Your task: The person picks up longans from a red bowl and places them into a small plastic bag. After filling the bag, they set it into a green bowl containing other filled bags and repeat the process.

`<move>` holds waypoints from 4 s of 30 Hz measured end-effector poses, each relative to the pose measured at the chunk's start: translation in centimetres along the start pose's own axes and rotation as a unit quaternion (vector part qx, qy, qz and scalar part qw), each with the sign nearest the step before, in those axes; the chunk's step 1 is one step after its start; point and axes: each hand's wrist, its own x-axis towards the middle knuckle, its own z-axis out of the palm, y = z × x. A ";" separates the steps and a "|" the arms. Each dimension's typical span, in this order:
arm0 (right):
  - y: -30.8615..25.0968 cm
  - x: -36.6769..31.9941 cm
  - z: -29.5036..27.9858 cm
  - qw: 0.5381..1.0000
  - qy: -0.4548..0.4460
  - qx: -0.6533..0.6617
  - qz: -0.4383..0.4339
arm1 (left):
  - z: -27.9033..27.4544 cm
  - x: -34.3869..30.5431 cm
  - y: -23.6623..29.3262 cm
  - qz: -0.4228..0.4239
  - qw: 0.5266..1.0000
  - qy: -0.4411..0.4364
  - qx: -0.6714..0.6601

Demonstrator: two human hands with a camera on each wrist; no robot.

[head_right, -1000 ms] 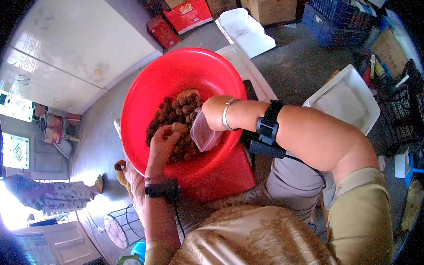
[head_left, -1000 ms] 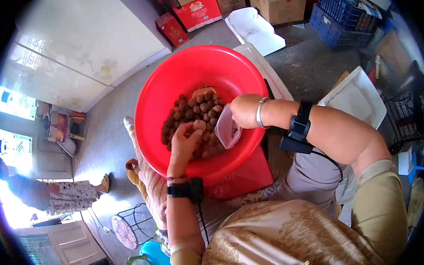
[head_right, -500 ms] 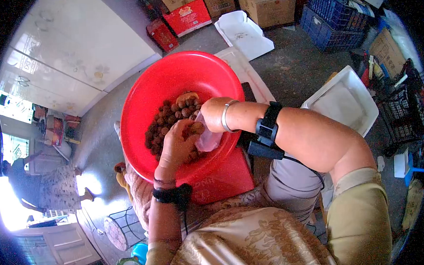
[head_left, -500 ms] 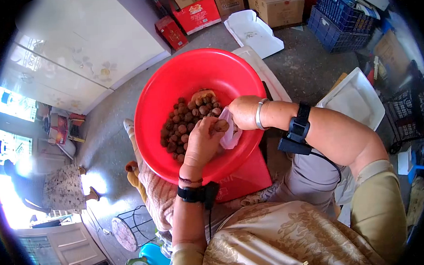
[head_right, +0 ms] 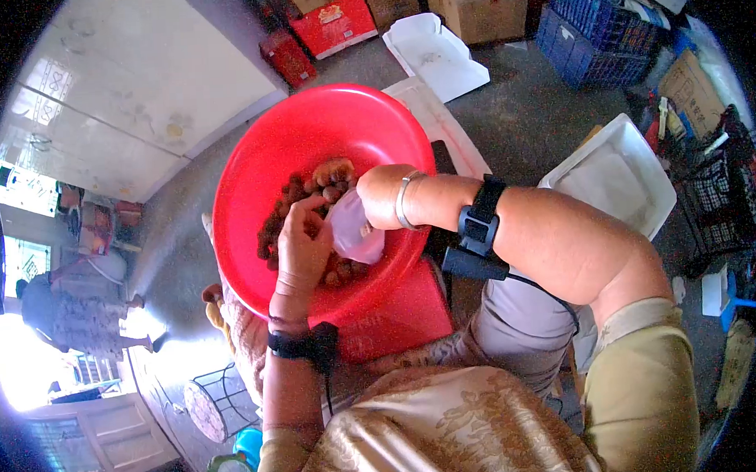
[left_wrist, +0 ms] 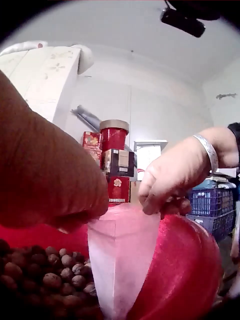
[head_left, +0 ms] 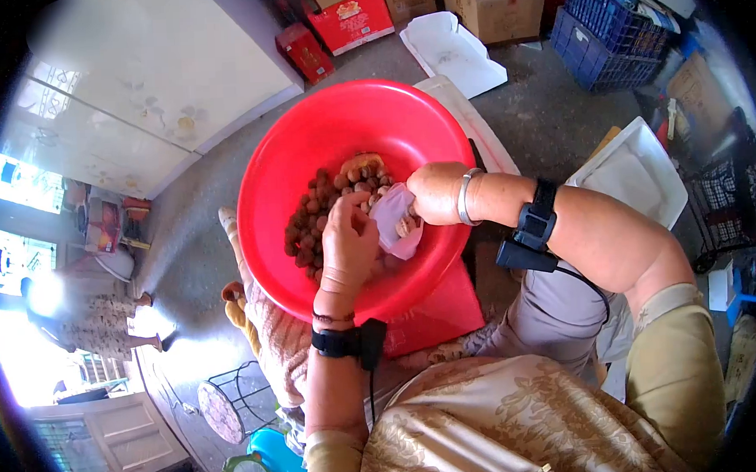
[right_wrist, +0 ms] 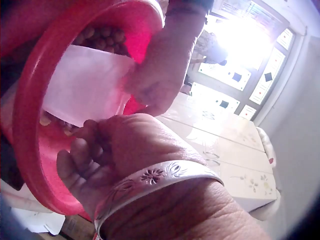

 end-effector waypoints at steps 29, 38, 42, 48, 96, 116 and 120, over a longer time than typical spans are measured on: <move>0.4 1.0 1.1 0.999 -0.029 0.002 0.029 | 0.1 -2.7 -10.2 -0.159 0.973 -0.166 0.009; 0.0 0.2 0.5 1.000 0.003 0.007 0.004 | -1.1 -0.9 -0.8 -0.105 0.955 -0.016 -0.276; -0.1 0.0 0.3 1.000 -0.003 0.008 0.018 | -0.7 -0.4 0.8 0.063 0.994 0.051 -0.066; -0.2 -0.1 0.1 1.000 -0.009 0.021 0.003 | -0.1 -0.4 0.3 0.098 0.990 0.065 0.083; -0.3 -0.4 -0.1 1.000 -0.013 -0.001 -0.009 | -0.3 -0.8 0.0 0.086 0.994 -0.003 0.064; 0.0 -0.2 0.3 1.000 -0.004 0.000 -0.012 | 3.3 -3.4 -7.3 0.019 0.952 -0.305 -0.029; -0.3 -0.2 0.1 1.000 -0.013 -0.001 -0.001 | 3.6 -3.7 -9.2 -0.050 0.910 -0.400 0.094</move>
